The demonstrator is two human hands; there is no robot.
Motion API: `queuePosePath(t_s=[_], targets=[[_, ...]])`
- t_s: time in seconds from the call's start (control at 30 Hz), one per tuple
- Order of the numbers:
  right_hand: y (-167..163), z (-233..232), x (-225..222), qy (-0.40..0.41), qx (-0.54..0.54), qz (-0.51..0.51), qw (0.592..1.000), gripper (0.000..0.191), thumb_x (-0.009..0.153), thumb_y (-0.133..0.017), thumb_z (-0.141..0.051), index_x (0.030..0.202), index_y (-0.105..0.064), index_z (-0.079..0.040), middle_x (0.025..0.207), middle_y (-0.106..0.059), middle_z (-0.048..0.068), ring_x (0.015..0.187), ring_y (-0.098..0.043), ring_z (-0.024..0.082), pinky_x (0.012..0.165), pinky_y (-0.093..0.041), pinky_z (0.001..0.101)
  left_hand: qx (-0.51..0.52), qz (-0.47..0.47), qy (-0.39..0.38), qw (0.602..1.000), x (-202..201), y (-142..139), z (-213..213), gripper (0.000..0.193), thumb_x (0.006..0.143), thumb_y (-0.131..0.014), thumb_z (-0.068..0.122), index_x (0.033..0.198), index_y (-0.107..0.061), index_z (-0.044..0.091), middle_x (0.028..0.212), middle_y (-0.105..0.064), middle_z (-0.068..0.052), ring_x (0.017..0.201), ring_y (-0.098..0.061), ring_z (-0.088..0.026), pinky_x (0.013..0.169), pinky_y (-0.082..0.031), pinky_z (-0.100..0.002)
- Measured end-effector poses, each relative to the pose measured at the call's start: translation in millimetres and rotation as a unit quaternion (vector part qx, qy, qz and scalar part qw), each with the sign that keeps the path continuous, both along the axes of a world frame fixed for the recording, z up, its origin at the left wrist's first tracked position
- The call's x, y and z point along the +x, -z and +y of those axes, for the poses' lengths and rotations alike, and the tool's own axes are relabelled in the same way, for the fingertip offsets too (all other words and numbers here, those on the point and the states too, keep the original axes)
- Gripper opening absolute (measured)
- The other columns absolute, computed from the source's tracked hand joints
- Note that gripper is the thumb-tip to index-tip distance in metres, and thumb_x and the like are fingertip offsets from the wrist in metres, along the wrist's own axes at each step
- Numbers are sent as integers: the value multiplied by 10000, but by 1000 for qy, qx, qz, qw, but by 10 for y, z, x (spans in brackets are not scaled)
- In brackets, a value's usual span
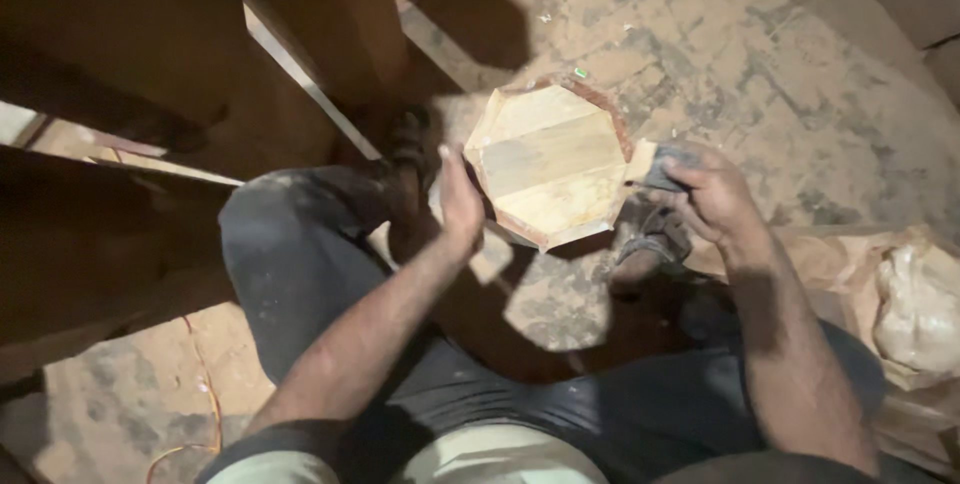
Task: The person sits on the floor and smooths the edges of a small octagonal wooden piece using a sanding block. They rotate the piece to work on different sides and then flip it over to sand the other face.
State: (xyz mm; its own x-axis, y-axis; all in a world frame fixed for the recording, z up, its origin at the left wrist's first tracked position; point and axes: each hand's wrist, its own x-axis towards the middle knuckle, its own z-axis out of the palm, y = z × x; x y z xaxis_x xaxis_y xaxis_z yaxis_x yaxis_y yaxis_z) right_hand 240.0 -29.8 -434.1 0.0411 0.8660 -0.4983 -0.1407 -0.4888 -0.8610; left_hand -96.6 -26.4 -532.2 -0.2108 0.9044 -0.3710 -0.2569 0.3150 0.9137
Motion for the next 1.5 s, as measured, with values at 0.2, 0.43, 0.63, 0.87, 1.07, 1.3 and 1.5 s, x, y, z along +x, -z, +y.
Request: queuePosePath(t_s=[0.2,0.43,0.63,0.87,1.07,1.3,1.5], targets=[[160,-78,-241,-16,-6,64,998,312,1013,-514,-44,1312,-583,14,1168,-723,142,985,-727,276,702,-582,348,47,-200,-65,977,83,36,-155,807,1063,-272,585,1555,-370,-46,1606,-419,-180,1486,-378,-276,1228,-262,-377],[203,-321,-292,-16,-15,30,999,380,992,-563,-53,1368,-582,-4,1168,-717,115,959,-710,216,736,-573,335,80,-153,-77,982,-34,39,41,717,1076,-377,528,1452,-535,-62,1415,-621,-185,1313,-571,-285,1154,-401,-384],[164,-758,-523,-90,-23,185,978,479,970,-606,-78,1430,-608,59,1020,-742,165,806,-708,220,661,-576,334,65,11,87,994,-678,-242,774,747,1047,-318,639,1285,-686,33,1167,-753,-57,1080,-704,-133,984,-513,-306],[-290,-596,-525,27,-19,46,998,320,976,-529,-62,1283,-578,17,1048,-729,120,902,-734,191,799,-601,310,163,326,124,923,-751,-484,1122,741,1045,-363,608,856,-738,-1,716,-704,-187,660,-673,-297,678,-519,-448],[-360,-505,-605,-118,73,-155,978,221,963,-642,-12,1176,-642,49,985,-718,107,891,-695,169,818,-573,300,197,357,135,903,-716,-607,1049,678,1073,-372,545,881,-747,13,762,-712,-198,720,-687,-375,711,-522,-479],[-527,-334,-782,-253,308,-393,829,224,966,-646,19,1179,-701,-20,1106,-741,111,1014,-714,230,889,-583,352,163,398,115,895,-657,-717,1022,637,1038,-443,566,877,-764,40,766,-723,-194,755,-712,-390,730,-551,-497],[-649,-108,-841,-396,490,-382,676,376,800,-757,-56,1165,-673,-22,1130,-702,184,1103,-678,378,928,-563,463,150,419,126,887,-631,-744,1035,629,1039,-457,552,849,-740,23,789,-719,-199,776,-709,-396,735,-553,-507]])
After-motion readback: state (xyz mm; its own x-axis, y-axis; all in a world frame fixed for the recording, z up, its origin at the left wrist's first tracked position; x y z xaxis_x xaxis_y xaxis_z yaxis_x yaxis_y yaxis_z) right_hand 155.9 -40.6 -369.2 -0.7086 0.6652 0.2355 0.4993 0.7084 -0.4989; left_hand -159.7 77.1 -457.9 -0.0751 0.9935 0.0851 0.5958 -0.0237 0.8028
